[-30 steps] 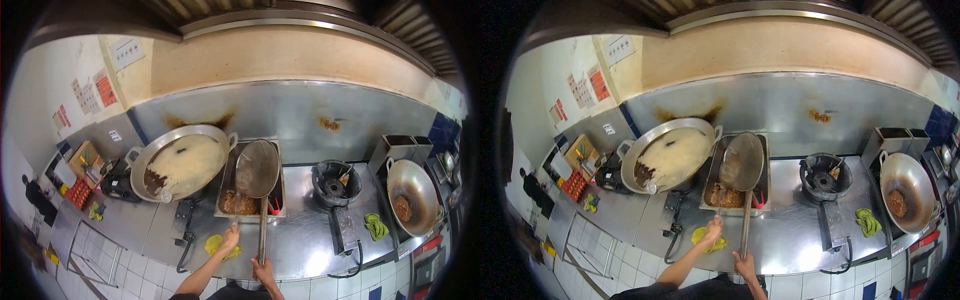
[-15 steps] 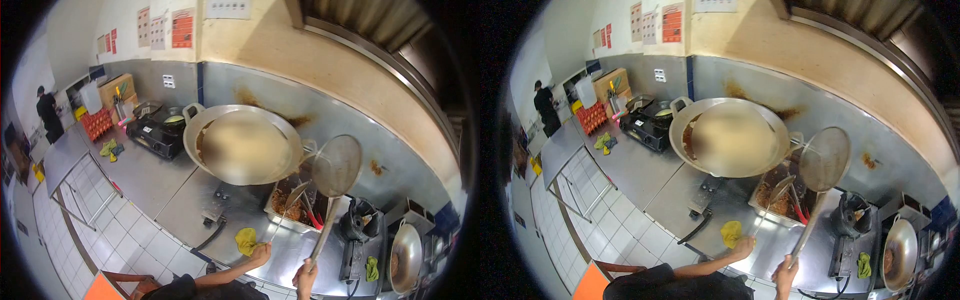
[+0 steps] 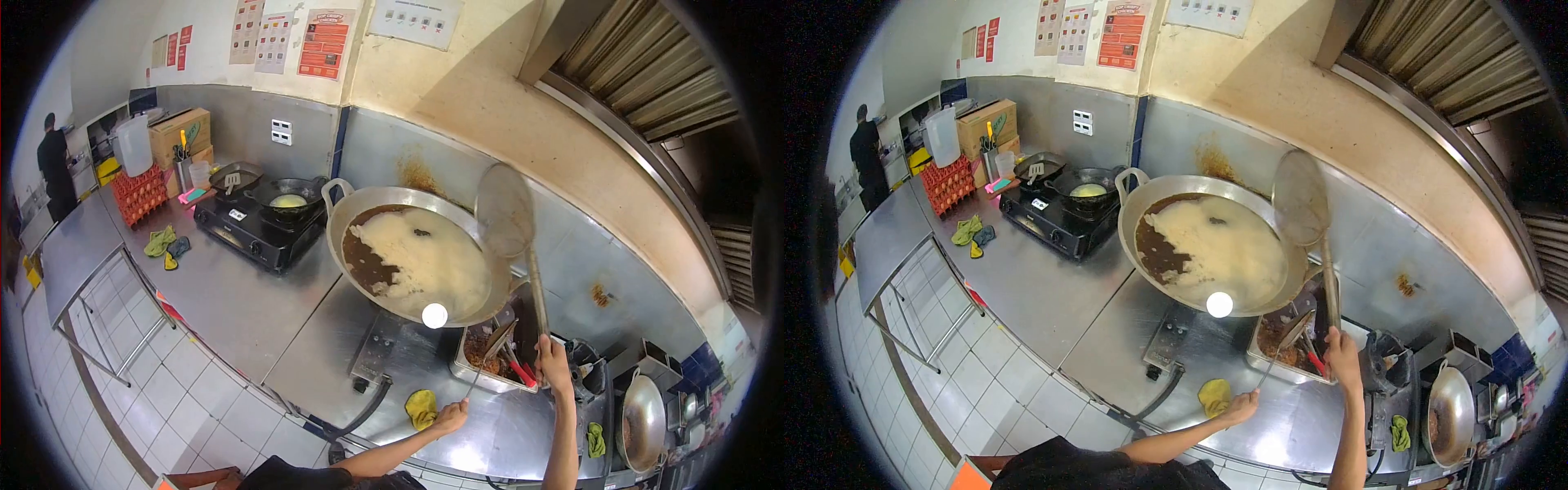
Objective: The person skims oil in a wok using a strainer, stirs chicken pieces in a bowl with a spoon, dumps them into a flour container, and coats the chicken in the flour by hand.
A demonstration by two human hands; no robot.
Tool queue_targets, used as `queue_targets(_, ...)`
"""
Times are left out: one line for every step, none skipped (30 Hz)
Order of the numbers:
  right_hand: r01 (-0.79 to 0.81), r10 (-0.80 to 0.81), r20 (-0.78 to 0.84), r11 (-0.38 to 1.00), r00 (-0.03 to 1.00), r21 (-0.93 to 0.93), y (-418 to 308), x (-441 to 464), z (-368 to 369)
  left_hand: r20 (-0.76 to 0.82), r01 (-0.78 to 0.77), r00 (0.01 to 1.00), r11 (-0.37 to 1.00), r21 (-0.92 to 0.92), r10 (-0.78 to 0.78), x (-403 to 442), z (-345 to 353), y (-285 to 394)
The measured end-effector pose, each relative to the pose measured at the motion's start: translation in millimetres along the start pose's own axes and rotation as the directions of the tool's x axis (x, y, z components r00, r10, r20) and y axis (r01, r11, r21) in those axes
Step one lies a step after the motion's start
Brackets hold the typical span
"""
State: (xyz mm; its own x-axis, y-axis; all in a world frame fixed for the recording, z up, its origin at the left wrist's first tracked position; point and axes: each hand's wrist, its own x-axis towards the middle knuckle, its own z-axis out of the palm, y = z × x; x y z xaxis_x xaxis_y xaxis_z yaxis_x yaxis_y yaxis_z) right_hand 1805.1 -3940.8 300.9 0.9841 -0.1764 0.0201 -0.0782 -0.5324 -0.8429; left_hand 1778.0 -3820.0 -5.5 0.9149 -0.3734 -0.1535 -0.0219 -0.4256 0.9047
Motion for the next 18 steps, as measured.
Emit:
queue_targets(-0.006,0.009,0.033,0.996,0.999,-0.093,-5.0,6.5,8.5,-0.004,0.021,1.000,0.999,-0.029,-0.021,3.7,4.9,-7.2)
queue_targets(-0.004,0.008,0.036,0.995,0.999,-0.096,-5.5,11.3,17.7,-0.007,0.043,0.999,0.997,-0.059,-0.044,7.2,9.7,-16.3)
queue_targets(-0.061,0.072,0.067,0.986,0.995,-0.158,-6.3,15.2,26.0,-0.010,0.044,0.999,0.997,-0.066,-0.045,4.4,3.0,-13.9)
queue_targets(-0.117,0.140,0.092,0.967,0.986,-0.227,-8.0,15.8,31.5,0.035,0.084,0.996,0.993,-0.086,-0.081,-0.5,-5.8,-5.9)
queue_targets(-0.118,0.147,0.171,0.978,0.974,-0.171,-9.9,12.2,35.0,0.082,0.121,0.990,0.987,-0.103,-0.113,-5.4,-13.4,1.9)
queue_targets(-0.117,0.148,0.170,0.976,0.974,-0.182,-20.2,7.5,34.2,0.083,0.118,0.991,0.986,-0.114,-0.109,-10.2,-20.0,8.6)
queue_targets(-0.239,0.259,0.255,0.965,0.932,-0.106,-35.0,0.0,30.5,0.081,0.087,0.994,0.989,-0.118,-0.078,-14.6,-24.1,11.4)
queue_targets(-0.368,0.357,0.343,0.929,0.869,-0.035,-45.8,-9.0,26.8,0.082,0.058,0.995,0.992,-0.116,-0.048,-20.1,-28.3,13.2)
queue_targets(-0.408,0.367,0.417,0.913,0.831,0.009,-51.0,-16.6,22.9,0.090,0.056,0.995,0.992,-0.115,-0.045,-21.8,-28.2,12.6)
queue_targets(-0.412,0.371,0.408,0.911,0.834,0.015,-50.7,-18.1,20.2,0.081,0.098,0.993,0.983,-0.153,-0.087,-22.5,-27.7,13.1)
queue_targets(-0.508,0.415,0.509,0.860,0.754,0.051,-49.8,-19.6,15.6,0.075,0.139,0.989,0.972,-0.191,-0.126,-22.5,-26.2,14.3)
queue_targets(-0.599,0.440,0.606,0.797,0.662,0.076,-49.0,-20.5,11.0,0.086,0.133,0.989,0.973,-0.187,-0.119,-24.7,-29.4,19.0)
queue_targets(-0.583,0.421,0.631,0.810,0.652,0.062,-55.6,-23.7,9.9,0.093,0.126,0.990,0.973,-0.195,-0.110,-28.7,-34.0,24.4)
queue_targets(-0.587,0.424,0.626,0.807,0.654,0.067,-59.2,-26.9,11.3,0.096,0.122,0.990,0.972,-0.203,-0.104,-32.5,-37.9,30.4)
queue_targets(-0.615,0.429,0.654,0.785,0.623,0.071,-61.9,-29.4,13.9,0.101,0.122,0.989,0.972,-0.201,-0.103,-30.3,-33.8,29.8)
queue_targets(-0.642,0.430,0.682,0.763,0.591,0.075,-65.0,-31.6,17.0,0.103,0.132,0.988,0.968,-0.216,-0.112,-24.2,-26.0,24.3)
queue_targets(-0.650,0.401,0.717,0.754,0.571,0.096,-69.1,-33.6,20.3,0.104,0.144,0.987,0.963,-0.230,-0.122,-18.5,-18.2,18.5)
queue_targets(-0.655,0.403,0.717,0.750,0.569,0.098,-68.3,-34.4,23.9,0.109,0.148,0.986,0.963,-0.227,-0.126,-9.4,-3.6,5.4)
